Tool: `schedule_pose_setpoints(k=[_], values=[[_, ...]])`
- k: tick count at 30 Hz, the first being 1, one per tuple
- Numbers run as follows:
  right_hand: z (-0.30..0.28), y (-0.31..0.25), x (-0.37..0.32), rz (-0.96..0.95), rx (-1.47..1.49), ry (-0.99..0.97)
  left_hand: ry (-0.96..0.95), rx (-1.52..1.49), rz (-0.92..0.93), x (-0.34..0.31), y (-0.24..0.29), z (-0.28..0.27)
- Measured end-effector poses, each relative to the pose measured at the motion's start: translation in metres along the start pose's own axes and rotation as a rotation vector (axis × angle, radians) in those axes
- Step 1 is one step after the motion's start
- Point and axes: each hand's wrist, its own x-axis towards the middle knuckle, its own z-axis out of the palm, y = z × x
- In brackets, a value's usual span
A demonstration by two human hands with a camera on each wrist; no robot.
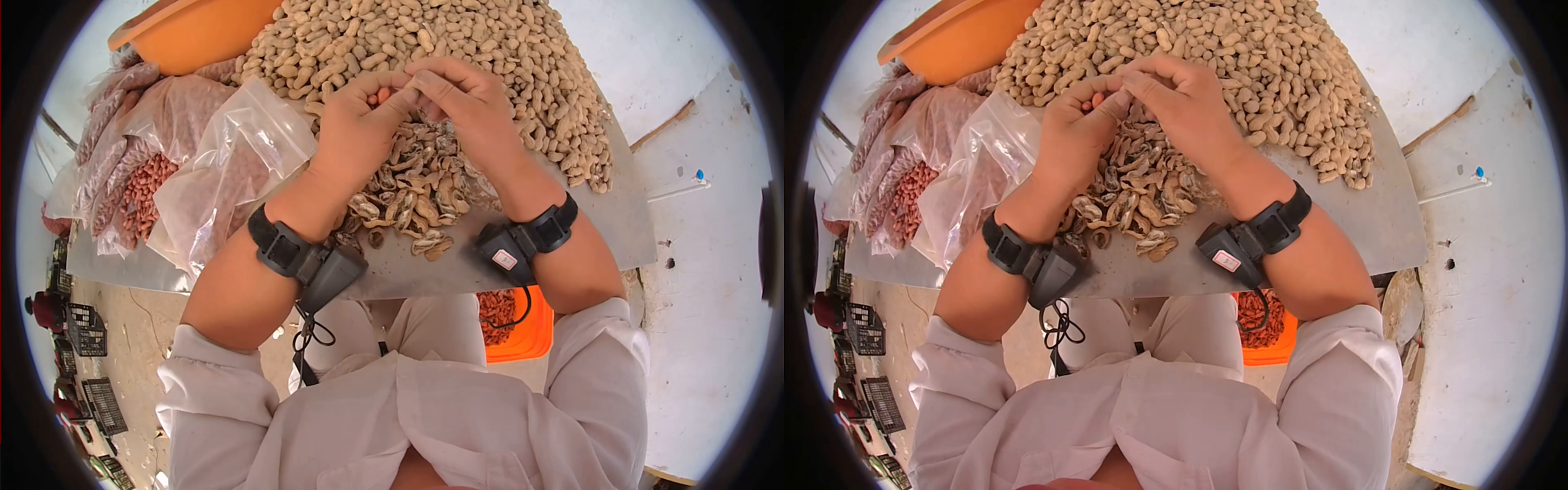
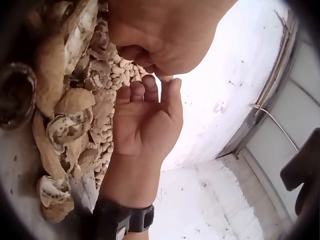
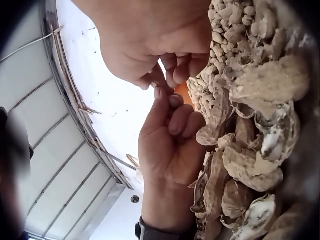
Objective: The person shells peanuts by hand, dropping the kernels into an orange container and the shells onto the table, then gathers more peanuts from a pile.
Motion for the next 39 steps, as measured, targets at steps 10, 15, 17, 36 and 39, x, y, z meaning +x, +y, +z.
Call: schedule_pose_setpoints(k=[10, 15, 17, 36, 39], values=[[0.001, 0.014, 0.002, -0.012, 0.471, -0.075, 0.026, -0.256, 0.000, 0.004, 0.000, -0.004], [-0.002, 0.011, 0.002, -0.019, 0.402, -0.116, -0.012, -0.156, 0.076, 0.003, 0.007, -0.004], [-0.004, 0.012, 0.002, -0.016, 0.382, -0.113, -0.022, -0.115, 0.090, 0.003, 0.006, -0.005], [-0.001, 0.003, 0.001, 0.138, 0.250, -0.140, -0.088, 0.011, 0.085, -0.002, 0.001, -0.004], [-0.001, 0.002, 0.001, 0.155, 0.268, -0.138, -0.082, 0.013, 0.080, -0.002, 0.000, -0.006]])
